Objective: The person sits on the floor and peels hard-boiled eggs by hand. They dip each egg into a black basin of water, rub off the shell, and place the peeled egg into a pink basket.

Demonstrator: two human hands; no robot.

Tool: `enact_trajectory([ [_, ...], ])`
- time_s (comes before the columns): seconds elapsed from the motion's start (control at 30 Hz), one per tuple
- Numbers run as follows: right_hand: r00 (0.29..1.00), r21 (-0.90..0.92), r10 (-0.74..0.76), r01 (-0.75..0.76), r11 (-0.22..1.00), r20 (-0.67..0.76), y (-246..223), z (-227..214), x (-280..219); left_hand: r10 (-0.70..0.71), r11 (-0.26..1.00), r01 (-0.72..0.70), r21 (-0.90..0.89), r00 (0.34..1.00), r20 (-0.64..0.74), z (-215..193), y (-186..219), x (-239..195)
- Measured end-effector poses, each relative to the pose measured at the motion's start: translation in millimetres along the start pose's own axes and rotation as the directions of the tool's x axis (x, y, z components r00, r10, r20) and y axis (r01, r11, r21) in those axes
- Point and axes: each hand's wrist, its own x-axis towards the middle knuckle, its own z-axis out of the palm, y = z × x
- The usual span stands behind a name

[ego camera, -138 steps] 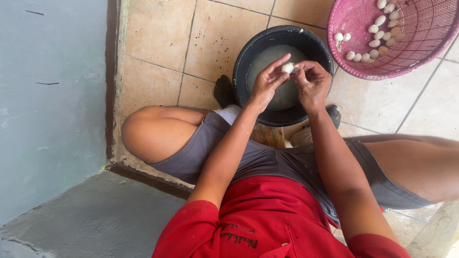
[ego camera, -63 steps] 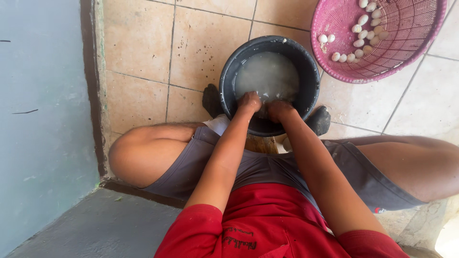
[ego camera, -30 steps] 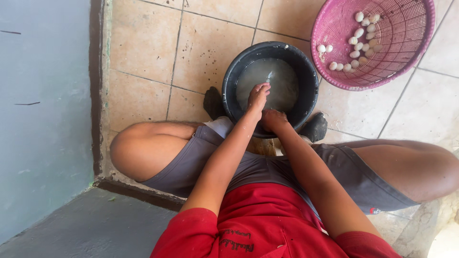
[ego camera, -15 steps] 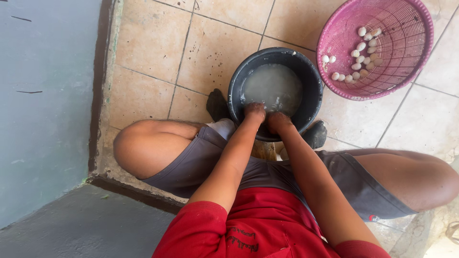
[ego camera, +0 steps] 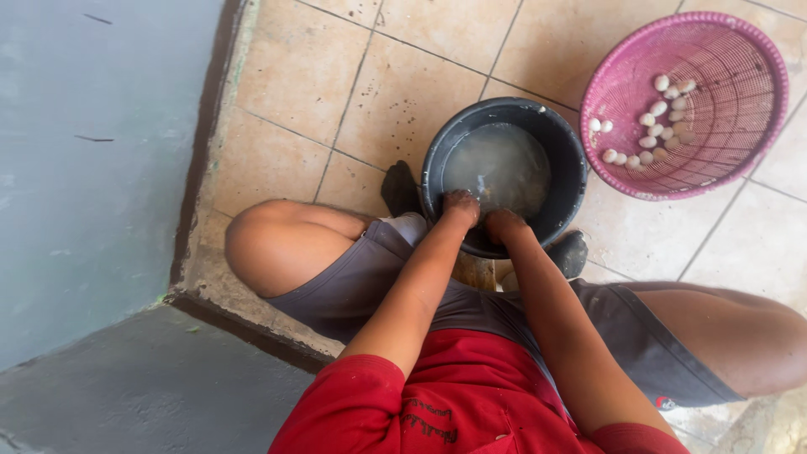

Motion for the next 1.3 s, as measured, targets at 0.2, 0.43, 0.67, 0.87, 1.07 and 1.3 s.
enact_trajectory([
  [0.2, 0.997, 0.004, -0.012, 0.012, 1.000, -0.080, 5, -3, -2, 0.026, 0.993, -0.022, 0.118, 0.999, -0.028, -16, -2, -12],
  [0.43, 0.843, 0.408, 0.242, -0.029, 0.912, -0.481, 2, -33, -40, 0.005, 0.788, -0.137, -0.600, 0.976, -0.217, -31, 9, -13],
  [0.67, 0.581, 0.438, 0.156, 0.384, 0.813, -0.799, -6, -60, -83, -0.128, 0.403, -0.211, -0.891, 0.951, -0.282, -30, 8, -15],
  [0.87, 0.643, 0.611, 0.285, 0.363, 0.704, -0.711, -20, -74, -108, -0.028, 0.262, -0.225, -0.939, 0.970, -0.240, -34, 1, -18],
  [1.07, 0.609, 0.588, 0.229, 0.491, 0.642, -0.759, -35, -87, -125, -0.027, 0.145, -0.211, -0.967, 0.976, -0.217, -46, -5, -25],
  [1.3, 0.484, 0.499, 0.252, 0.489, 0.716, -0.838, -33, -93, -131, 0.106, -0.223, -0.206, -0.953, 0.967, -0.233, -59, -2, -35],
])
